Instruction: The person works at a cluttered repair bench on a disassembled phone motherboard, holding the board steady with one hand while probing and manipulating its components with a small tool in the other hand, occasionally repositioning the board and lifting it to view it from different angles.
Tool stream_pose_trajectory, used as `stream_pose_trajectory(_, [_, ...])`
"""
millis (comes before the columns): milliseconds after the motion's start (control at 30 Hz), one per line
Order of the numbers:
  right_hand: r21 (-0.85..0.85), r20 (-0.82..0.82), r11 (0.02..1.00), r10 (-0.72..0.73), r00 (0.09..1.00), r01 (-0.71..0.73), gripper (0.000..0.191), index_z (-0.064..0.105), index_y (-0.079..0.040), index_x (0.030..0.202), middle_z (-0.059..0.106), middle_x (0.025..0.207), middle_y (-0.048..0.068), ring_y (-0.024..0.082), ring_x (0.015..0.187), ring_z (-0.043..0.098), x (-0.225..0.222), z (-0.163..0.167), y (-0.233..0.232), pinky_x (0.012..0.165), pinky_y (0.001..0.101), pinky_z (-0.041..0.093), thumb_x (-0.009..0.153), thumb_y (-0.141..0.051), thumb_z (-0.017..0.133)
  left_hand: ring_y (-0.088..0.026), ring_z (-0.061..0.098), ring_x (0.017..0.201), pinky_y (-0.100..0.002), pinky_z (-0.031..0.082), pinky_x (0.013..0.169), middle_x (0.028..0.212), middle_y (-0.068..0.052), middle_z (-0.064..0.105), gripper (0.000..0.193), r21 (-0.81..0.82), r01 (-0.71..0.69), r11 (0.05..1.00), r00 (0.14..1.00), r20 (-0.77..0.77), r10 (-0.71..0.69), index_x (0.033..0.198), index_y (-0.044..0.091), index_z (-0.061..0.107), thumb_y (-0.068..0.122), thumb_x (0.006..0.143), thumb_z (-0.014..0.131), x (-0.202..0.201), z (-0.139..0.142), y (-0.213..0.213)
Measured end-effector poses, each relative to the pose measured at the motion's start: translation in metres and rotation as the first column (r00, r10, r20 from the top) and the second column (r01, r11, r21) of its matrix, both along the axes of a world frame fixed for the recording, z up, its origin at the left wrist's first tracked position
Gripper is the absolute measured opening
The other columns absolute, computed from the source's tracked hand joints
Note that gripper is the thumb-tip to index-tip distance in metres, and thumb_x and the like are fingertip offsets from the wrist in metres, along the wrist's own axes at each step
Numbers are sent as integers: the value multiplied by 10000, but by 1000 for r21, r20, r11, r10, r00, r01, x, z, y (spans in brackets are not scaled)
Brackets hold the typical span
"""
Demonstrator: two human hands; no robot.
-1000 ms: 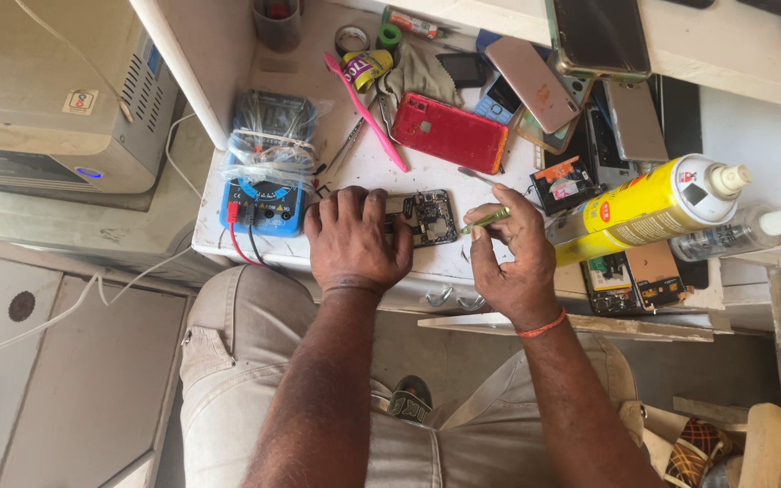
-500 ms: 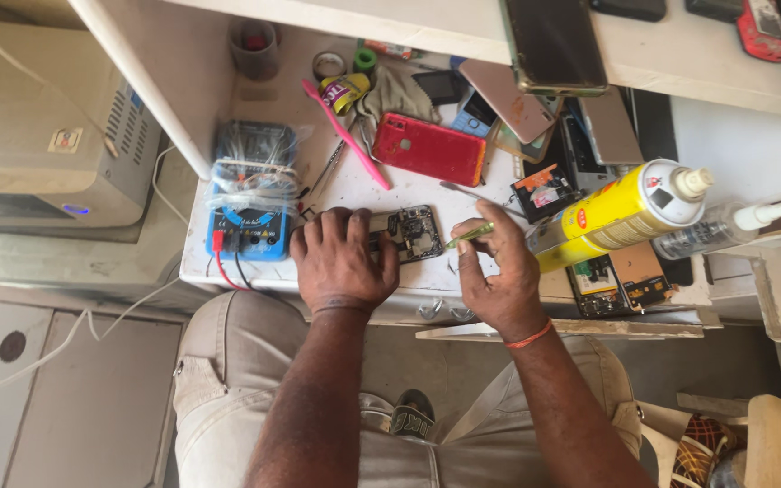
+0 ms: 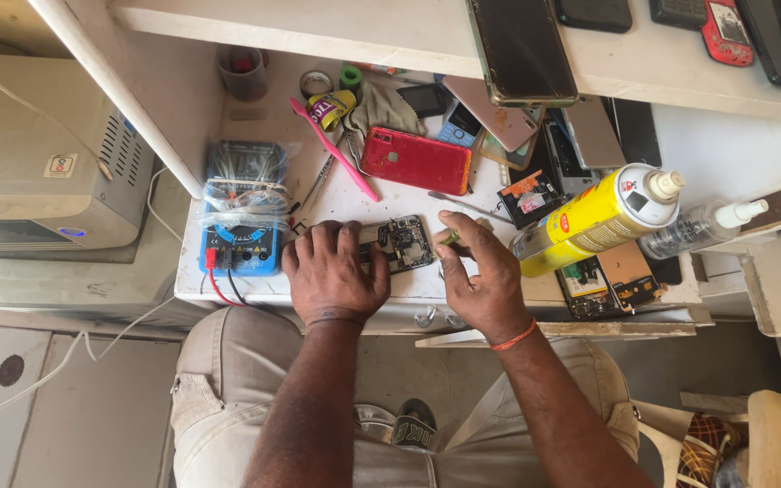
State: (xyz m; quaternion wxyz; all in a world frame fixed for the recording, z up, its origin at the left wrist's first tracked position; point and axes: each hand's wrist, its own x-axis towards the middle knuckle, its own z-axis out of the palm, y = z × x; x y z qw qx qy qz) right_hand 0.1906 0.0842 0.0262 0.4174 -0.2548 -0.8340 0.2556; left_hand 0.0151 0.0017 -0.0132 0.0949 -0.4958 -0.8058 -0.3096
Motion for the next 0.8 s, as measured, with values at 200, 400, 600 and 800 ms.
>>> stream_pose_trajectory(200, [-227, -78, 963, 131, 988, -146, 466, 476, -24, 1436, 734, 1160, 111, 187, 1102, 729, 8, 1, 3, 959, 289, 588, 997, 37, 616, -325, 546, 1073, -530, 371, 1010, 1106, -98, 604, 425, -7, 2, 1000, 1000, 9, -2, 1120, 144, 687, 401, 782, 686, 0, 0, 1])
stream_pose_trajectory(400, [-51, -43, 999, 12, 999, -15, 457, 563, -45, 1425, 684, 1222, 130, 193, 1061, 735, 4, 3, 0, 915, 284, 645, 993, 9, 701, -324, 548, 1076, -530, 364, 1012, 1103, -96, 605, 431, -1, 3, 1000, 1000, 21, -3, 1120, 142, 687, 401, 775, 685, 0, 0, 1])
stream_pose_trajectory(600, [217, 29, 976, 19, 999, -25, 570, 530, -58, 1432, 669, 1138, 124, 216, 1021, 659, 5, 10, -1, 918, 327, 543, 919, -41, 777, -326, 546, 1074, -527, 365, 998, 1111, -103, 603, 418, -19, 10, 1000, 1000, 28, -9, 1122, 133, 688, 409, 808, 682, 0, -1, 0])
stream_pose_trajectory(800, [-253, -73, 967, -6, 997, -13, 553, 464, -45, 1527, 744, 1132, 91, 151, 943, 702, 5, 12, -3, 857, 269, 584, 997, 6, 612, -324, 548, 1076, -530, 366, 1009, 1104, -102, 602, 405, -24, 0, 1000, 1000, 16, 0, 1106, 141, 692, 404, 798, 681, 0, 0, 1])
